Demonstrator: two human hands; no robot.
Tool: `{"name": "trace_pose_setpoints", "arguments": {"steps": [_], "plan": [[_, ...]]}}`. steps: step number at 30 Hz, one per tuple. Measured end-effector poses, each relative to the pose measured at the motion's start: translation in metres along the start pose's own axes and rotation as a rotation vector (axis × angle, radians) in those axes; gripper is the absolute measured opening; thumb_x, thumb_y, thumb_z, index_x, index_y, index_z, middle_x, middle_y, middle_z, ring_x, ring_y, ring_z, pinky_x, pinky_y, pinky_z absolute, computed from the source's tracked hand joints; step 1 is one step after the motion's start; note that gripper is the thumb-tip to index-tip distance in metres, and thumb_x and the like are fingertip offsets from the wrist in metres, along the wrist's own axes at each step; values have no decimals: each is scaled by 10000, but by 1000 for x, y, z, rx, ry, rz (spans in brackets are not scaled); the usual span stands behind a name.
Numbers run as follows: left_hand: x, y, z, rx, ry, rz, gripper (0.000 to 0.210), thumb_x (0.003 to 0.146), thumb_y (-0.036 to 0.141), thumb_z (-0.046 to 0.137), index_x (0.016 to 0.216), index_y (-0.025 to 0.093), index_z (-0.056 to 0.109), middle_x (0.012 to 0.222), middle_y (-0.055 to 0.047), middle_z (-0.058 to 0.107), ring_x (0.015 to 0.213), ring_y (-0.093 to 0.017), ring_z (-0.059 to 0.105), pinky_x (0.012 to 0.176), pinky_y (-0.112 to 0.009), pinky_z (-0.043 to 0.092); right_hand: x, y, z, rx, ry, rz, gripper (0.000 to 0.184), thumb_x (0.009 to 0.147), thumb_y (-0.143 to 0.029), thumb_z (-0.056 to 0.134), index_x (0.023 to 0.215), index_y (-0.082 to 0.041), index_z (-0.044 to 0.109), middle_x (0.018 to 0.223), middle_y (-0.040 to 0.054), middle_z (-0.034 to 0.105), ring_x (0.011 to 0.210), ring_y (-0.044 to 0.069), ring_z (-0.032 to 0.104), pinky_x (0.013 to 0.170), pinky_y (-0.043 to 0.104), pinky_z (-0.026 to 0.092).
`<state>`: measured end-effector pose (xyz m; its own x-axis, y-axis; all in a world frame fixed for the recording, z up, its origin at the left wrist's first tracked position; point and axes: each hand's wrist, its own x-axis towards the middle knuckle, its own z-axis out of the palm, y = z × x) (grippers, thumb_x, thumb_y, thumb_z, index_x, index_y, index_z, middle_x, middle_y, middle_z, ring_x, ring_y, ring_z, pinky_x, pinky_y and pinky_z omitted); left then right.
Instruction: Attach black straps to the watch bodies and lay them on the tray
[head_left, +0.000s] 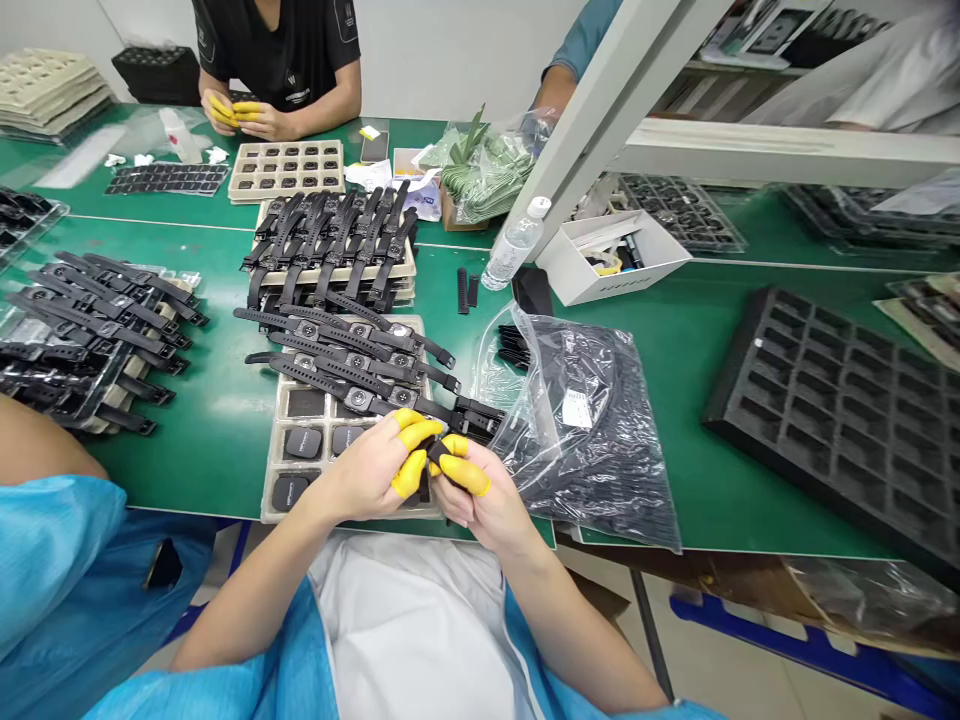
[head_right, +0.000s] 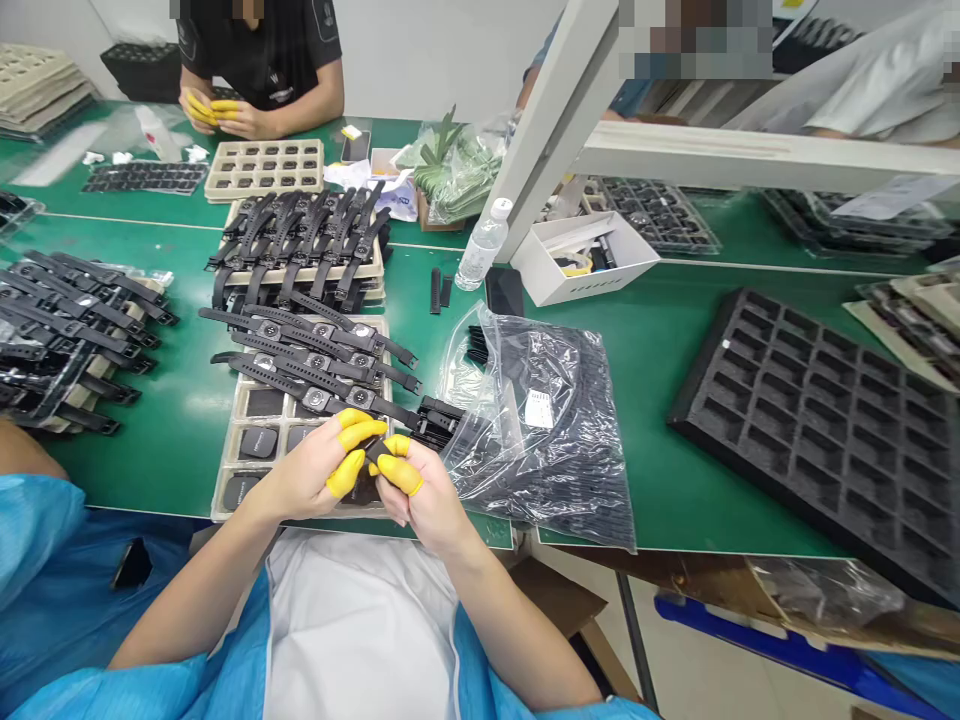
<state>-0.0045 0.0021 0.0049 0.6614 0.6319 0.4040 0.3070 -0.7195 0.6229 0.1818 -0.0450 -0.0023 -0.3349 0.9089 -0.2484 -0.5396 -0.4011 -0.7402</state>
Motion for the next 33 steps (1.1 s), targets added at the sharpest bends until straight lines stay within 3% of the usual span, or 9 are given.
{"name": "trace_pose_setpoints", "arguments": {"steps": [7, 11, 15, 18, 20, 22, 26, 29, 33], "plan": [[0, 0, 1, -164, 187, -131, 317, 1013, 218, 597, 1330, 219, 591, 1158, -92, 715, 1047, -200, 700, 911, -329, 590, 2, 4, -7, -105, 22, -103, 349, 940, -536, 704, 942, -214, 570, 560, -78, 545, 401, 85, 430, 403, 208, 385], [2, 3, 0, -395, 399, -172, 115, 953, 290, 733, 1027, 212, 692, 1083, -69, 716, 1023, -201, 715, 899, -339, 598, 1, 3, -10, -165, -55, 30, 418, 943, -614, 662, 901, -218, 535, 578, -106, 427, 425, 70, 351, 408, 203, 365], [3, 1, -13, -827, 711, -335, 203, 981, 382, 701, 1056, 237, 580, 1165, -55, 754, 875, -213, 797, 837, -423, 658, -2, -9, -22, -226, -215, 305, 432, 962, -617, 618, 877, -199, 551, 548, -121, 348, 438, 59, 235, 393, 185, 270], [4, -3, -18, -917, 950, -425, 309, 948, 411, 743, 1051, 245, 503, 1074, -20, 791, 640, -165, 768, 651, -340, 663, -5, -17, -32, -319, -116, 267, 419, 902, -572, 723, 851, -207, 525, 553, -104, 447, 428, 59, 332, 402, 190, 289], [4, -4, -13, -913, 891, -475, 304, 955, 396, 736, 1072, 244, 500, 1043, -19, 798, 580, -142, 742, 593, -297, 645, -6, -20, -32, -345, 12, 135, 415, 873, -542, 770, 858, -211, 520, 606, -74, 543, 446, 70, 423, 414, 200, 321], [4, -3, -3, -867, 654, -515, 239, 993, 354, 677, 1145, 234, 538, 1104, -60, 792, 658, -152, 766, 650, -309, 658, -7, -19, -25, -314, 73, 30, 385, 892, -525, 758, 890, -208, 540, 656, -55, 597, 463, 76, 468, 429, 210, 344], [-1, -1, 12, -476, 201, -354, 347, 1007, 168, 540, 1340, 220, 625, 1294, -121, 734, 1133, -224, 741, 1008, -397, 611, -5, -10, -4, -233, -43, 31, 362, 923, -525, 724, 965, -193, 586, 642, -46, 633, 439, 75, 471, 450, 221, 350], [-5, -3, 11, -246, 111, -146, 531, 954, 54, 464, 1432, 244, 598, 1348, -106, 700, 1283, -230, 657, 1093, -409, 560, -1, -2, 3, -218, -89, 52, 346, 929, -509, 714, 941, -184, 600, 580, -47, 619, 413, 75, 435, 434, 220, 316], [-5, -3, 7, -169, 76, -72, 597, 945, 21, 427, 1484, 247, 546, 1375, -115, 659, 1289, -211, 635, 1074, -369, 567, 0, 3, 1, -128, -44, 42, 323, 941, -487, 688, 847, -202, 570, 451, -94, 486, 370, 71, 319, 408, 219, 267]]}}
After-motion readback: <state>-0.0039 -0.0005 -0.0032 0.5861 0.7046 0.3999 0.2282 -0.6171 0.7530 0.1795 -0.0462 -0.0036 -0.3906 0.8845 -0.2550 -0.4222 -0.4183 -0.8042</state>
